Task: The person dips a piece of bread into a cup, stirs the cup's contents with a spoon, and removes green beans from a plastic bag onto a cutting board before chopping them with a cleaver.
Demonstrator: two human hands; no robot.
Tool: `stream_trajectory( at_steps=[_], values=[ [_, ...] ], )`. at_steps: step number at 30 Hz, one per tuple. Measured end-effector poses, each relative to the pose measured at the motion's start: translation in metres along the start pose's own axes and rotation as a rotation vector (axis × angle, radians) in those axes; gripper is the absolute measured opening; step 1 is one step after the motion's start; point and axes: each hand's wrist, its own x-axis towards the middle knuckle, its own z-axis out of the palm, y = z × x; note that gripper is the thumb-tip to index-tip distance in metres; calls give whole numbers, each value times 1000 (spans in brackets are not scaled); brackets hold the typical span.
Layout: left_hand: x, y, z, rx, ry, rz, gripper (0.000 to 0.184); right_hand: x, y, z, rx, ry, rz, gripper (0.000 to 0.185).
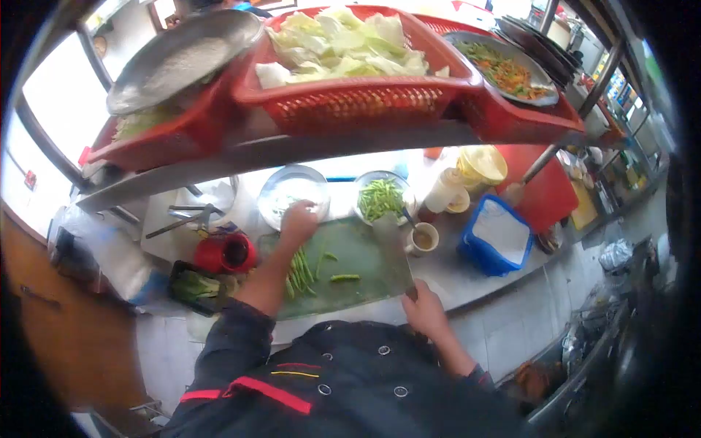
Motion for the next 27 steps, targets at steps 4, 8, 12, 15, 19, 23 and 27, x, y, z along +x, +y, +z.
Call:
stream_trajectory(
  at_steps=[4, 8, 12, 15, 19, 23, 27],
  values=[
    [-32, -4, -5, -39, -75, 120, 30, -4, -6, -5, -1, 25, 20, 37],
    [-103, 19, -6, 44, -474, 82, 25, -2, 3, -10, 26, 6, -48, 35],
    [-144, 31, 9, 210, -545, 152, 15, 0, 1, -12, -48, -76, -9, 35],
    [-148, 17, 37, 218, -480, 198, 14, 0, -1, -13, -70, -96, -16, 36],
    [-135, 16, 58, 35, -323, 315, 14, 8, 6, -10, -91, -134, -69, 37],
    [-118, 21, 66, 85, -336, 463, 14, 8, 4, -13, -177, -182, -68, 34],
    [-116, 26, 66, 222, -392, 488, 17, 7, 1, -18, -313, -273, -35, 32]
  ],
)
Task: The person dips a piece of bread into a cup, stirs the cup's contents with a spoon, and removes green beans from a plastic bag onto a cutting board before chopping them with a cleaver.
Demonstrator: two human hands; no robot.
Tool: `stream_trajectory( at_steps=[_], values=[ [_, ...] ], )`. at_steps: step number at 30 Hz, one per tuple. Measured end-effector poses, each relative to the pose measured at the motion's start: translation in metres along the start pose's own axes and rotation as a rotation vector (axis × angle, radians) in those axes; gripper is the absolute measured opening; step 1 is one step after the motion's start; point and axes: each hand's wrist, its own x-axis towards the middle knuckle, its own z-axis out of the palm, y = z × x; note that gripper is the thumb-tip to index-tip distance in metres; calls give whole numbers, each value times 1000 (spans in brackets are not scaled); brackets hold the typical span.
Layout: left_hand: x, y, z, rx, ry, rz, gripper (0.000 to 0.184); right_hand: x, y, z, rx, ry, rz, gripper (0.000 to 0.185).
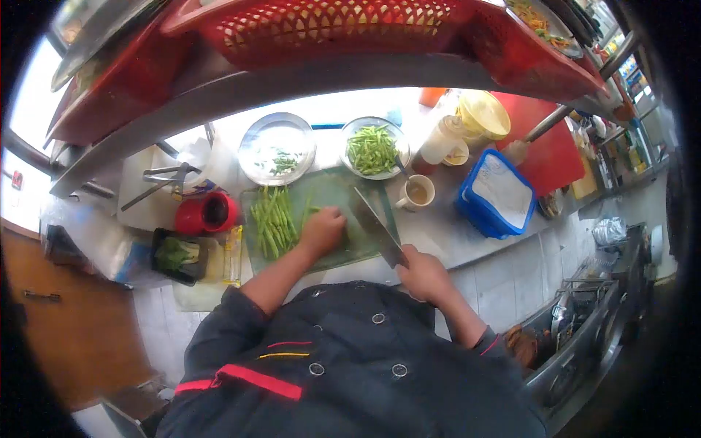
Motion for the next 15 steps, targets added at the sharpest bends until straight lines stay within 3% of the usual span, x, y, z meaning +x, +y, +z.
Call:
stream_trajectory(
  at_steps=[6, 15],
  values=[
    [-13, -2, 7, -69, 179, 121, 14, -3, 0, 8, 38, -38, -57, 31],
    [-11, -2, 9, -69, 213, 122, 17, -7, -12, 2, -65, -94, -35, 28]
  ],
)
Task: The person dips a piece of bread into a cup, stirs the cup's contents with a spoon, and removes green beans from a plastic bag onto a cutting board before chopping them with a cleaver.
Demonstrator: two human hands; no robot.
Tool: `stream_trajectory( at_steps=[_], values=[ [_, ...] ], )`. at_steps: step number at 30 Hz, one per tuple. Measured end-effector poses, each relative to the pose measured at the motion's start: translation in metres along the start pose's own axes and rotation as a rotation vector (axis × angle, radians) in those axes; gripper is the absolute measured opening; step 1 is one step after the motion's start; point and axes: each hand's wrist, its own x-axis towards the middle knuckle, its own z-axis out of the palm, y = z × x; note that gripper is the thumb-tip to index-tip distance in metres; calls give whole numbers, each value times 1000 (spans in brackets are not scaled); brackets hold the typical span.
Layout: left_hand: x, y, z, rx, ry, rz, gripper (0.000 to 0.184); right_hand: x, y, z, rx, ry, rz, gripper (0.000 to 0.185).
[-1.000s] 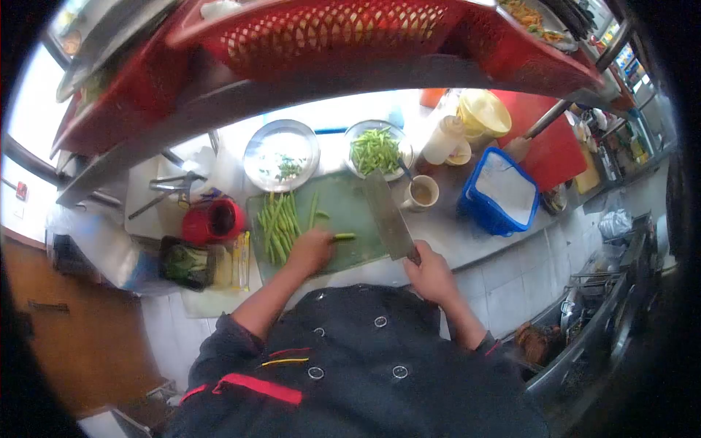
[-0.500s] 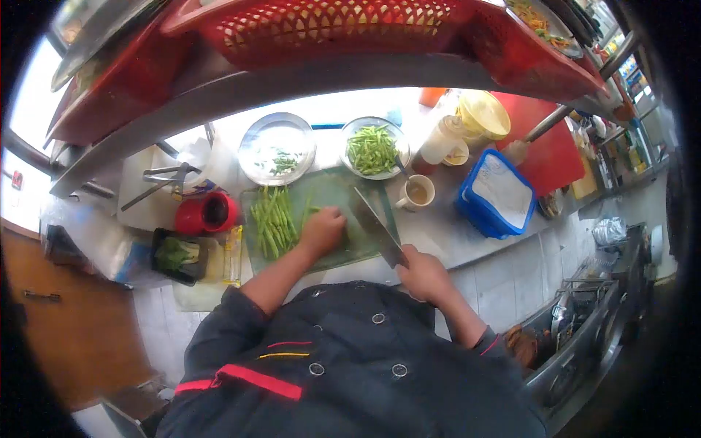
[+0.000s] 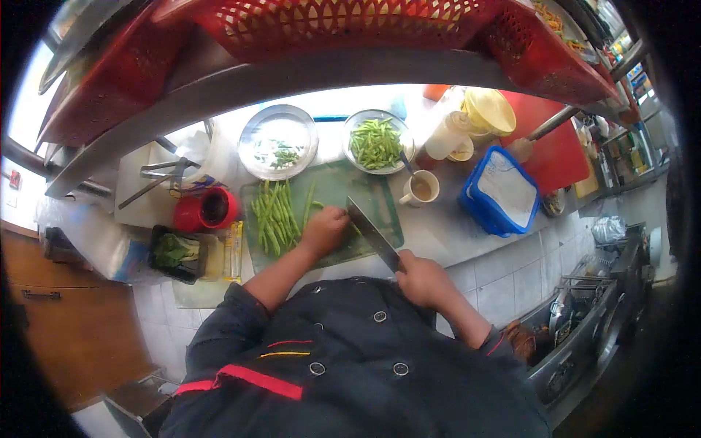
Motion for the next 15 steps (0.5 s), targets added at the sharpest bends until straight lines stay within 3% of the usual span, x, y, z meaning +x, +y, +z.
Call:
stream_trajectory(
  at_steps=[8, 13, 15],
  values=[
    [-7, -4, 4, -24, 44, -1, 20, 4, -12, -4, -19, -55, 3, 28],
    [-3, -1, 3, -13, 86, -9, 22, 57, -12, 44, 39, 49, 55, 27],
    [-11, -3, 1, -18, 111, -11, 22, 63, -21, 35, -79, 23, 28, 27]
  ],
)
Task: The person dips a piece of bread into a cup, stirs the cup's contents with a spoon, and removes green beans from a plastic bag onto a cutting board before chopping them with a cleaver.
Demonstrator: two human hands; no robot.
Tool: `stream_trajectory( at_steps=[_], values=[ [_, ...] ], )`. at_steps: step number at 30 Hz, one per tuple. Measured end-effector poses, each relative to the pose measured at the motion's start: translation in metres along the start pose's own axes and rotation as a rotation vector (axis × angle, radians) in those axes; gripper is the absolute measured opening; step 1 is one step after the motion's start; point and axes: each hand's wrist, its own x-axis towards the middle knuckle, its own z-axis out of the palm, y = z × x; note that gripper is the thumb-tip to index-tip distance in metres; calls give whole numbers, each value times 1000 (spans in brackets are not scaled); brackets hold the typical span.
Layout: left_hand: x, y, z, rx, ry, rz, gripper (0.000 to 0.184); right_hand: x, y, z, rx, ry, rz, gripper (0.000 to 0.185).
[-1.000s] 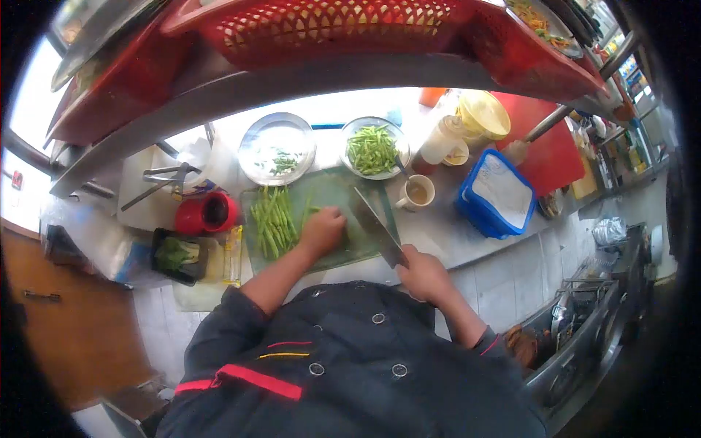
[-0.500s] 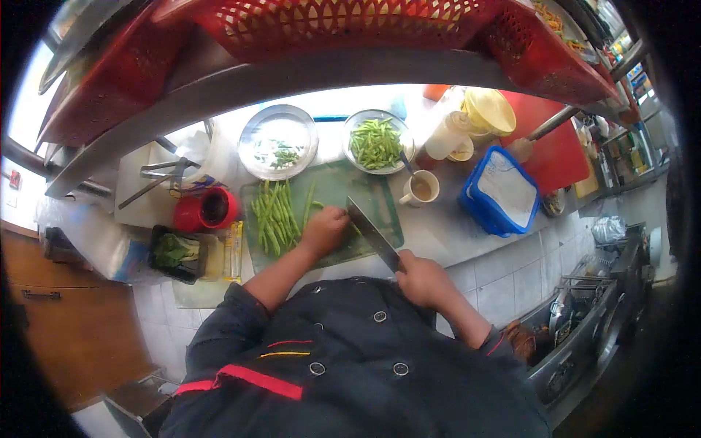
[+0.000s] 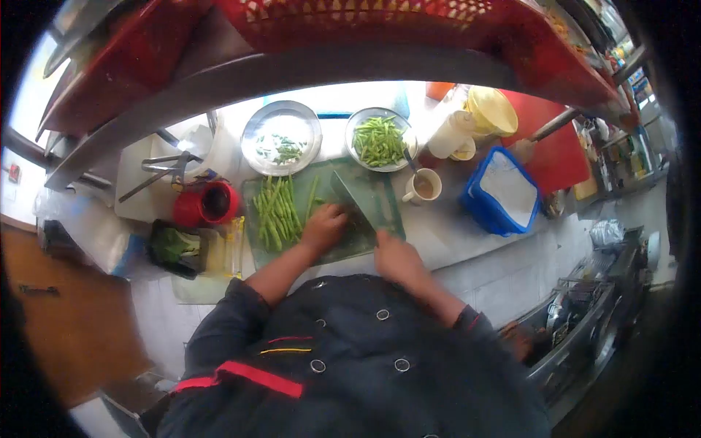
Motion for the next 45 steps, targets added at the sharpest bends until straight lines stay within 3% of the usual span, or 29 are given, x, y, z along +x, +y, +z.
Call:
stream_trajectory(
  at_steps=[3, 14, 19, 22, 25, 30, 31, 33, 37, 39, 45],
  values=[
    [1, -1, 2, -20, 7, -32, 22, -4, 6, -19, 17, 54, -99, 25],
    [-1, 1, 4, -76, -2, -84, 23, -51, 0, -38, 15, -31, -35, 27],
    [-4, -2, 8, -83, 61, -52, 21, -43, 3, -34, 21, -50, -38, 28],
    [-6, -2, 5, -64, -19, -114, 15, -21, -3, -14, 65, -46, -21, 28],
    [1, -2, 10, -16, 38, -62, 21, 13, -12, 11, 112, 70, -14, 26],
    [0, -2, -4, -90, -55, -63, 20, 29, -6, -14, 201, 200, -167, 24],
    [2, -8, -6, -83, -47, -53, 20, 28, -1, -19, 199, 214, -173, 24],
    [-5, -8, -16, -103, 183, -169, 19, 7, 1, -23, 186, 248, -111, 24],
    [-4, -21, -58, -41, 267, -282, 11, -31, 5, -26, 193, 246, -77, 26],
    [-3, -31, -66, -31, 155, -334, 11, -40, 9, -20, 120, 94, -71, 27],
    [8, -47, -36, 173, -41, -275, 9, -52, 13, 1, 168, 72, -45, 28]
  ],
)
